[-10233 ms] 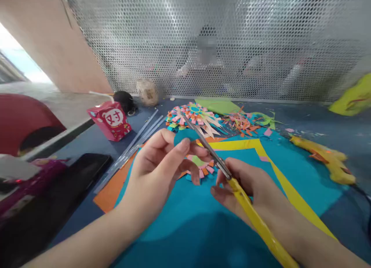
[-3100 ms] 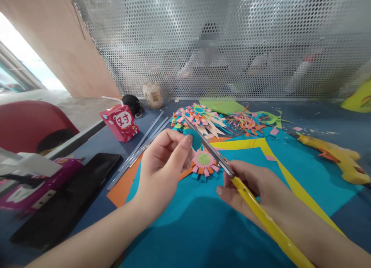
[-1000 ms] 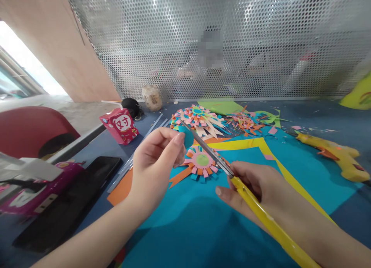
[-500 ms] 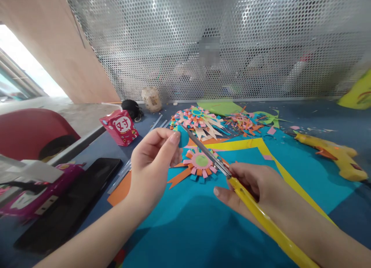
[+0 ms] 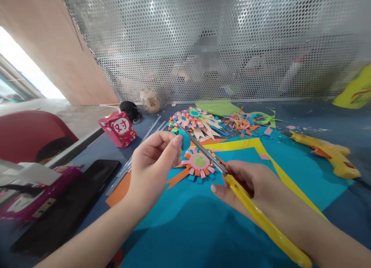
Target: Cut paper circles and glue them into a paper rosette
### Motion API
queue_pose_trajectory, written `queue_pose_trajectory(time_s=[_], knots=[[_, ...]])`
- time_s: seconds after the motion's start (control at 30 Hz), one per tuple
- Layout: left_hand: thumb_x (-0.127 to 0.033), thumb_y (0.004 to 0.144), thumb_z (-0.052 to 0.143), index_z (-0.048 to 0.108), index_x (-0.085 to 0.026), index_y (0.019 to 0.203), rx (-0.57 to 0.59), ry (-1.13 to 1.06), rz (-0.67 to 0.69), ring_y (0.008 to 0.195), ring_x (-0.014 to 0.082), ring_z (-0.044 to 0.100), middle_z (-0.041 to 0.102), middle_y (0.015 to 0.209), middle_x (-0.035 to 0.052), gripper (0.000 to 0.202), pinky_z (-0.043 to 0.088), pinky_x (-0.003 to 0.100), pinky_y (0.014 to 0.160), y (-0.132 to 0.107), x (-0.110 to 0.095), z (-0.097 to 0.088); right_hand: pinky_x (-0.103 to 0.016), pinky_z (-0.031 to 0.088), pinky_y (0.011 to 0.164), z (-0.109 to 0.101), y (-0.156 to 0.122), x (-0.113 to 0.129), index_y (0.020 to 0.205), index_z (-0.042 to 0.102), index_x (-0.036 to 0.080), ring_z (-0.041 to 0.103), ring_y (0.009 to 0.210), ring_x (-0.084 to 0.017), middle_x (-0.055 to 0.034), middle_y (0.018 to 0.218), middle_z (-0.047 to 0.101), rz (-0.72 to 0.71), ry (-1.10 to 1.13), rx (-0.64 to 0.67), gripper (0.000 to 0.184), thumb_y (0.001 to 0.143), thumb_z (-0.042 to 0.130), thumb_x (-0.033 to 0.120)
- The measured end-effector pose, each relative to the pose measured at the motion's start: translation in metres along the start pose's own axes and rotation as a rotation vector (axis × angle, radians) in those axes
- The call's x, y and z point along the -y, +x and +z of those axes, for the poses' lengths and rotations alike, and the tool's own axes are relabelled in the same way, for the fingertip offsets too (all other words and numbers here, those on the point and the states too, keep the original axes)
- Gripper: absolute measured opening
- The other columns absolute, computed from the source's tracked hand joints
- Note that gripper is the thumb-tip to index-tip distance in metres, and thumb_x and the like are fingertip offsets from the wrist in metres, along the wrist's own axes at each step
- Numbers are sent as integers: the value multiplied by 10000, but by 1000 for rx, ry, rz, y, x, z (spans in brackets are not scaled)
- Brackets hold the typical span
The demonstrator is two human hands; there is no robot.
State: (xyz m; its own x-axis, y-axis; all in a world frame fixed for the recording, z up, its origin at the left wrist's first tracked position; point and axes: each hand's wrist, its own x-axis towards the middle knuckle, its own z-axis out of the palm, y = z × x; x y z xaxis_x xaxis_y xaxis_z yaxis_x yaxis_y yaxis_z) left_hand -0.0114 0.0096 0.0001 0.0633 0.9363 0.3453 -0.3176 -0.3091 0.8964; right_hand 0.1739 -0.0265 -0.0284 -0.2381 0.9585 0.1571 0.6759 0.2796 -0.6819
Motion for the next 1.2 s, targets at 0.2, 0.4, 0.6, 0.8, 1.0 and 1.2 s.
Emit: queue_pose_trajectory(time_s=[0.2,0.4,0.6,0.8,1.0,1.2], knots=[[-196,792,615,577,-158,639,-18,-20,-7,423,21,454,481,479,-62,162,392,107,421,0,-1,0,-181,376,398,1,1,-2,640,457,227,444,469,-104,51,565,436,-6,-14,-26,193,793,491,339],[-211,777,632,594,-163,634,-53,-17,5,406,33,446,480,468,-57,156,395,128,411,0,0,0,-185,385,412,1,-3,-1,642,458,224,460,487,-110,43,573,455,-8,-25,-19,195,801,493,332],[-219,771,637,588,-154,634,-85,6,39,424,31,400,471,463,-54,158,352,126,406,1,0,-1,-175,384,417,3,-1,-3,650,473,227,459,494,-104,51,585,458,7,2,-25,179,791,508,330],[-246,771,638,581,-156,633,-52,31,12,419,32,394,473,470,-53,174,341,136,401,1,1,-1,-184,368,408,0,3,-8,619,455,207,424,480,-102,49,560,440,12,57,117,210,724,569,348],[-248,760,648,586,-158,631,-7,22,-20,408,30,416,483,461,-59,170,358,140,405,1,1,0,-186,352,409,-2,2,-2,625,444,209,393,490,-102,45,578,395,55,70,21,208,763,529,339],[-201,778,622,578,-157,637,-6,5,-13,411,25,429,485,470,-62,154,357,129,403,2,-1,0,-192,383,435,-2,2,-1,648,494,204,448,529,-117,26,605,467,57,120,25,198,755,562,356]])
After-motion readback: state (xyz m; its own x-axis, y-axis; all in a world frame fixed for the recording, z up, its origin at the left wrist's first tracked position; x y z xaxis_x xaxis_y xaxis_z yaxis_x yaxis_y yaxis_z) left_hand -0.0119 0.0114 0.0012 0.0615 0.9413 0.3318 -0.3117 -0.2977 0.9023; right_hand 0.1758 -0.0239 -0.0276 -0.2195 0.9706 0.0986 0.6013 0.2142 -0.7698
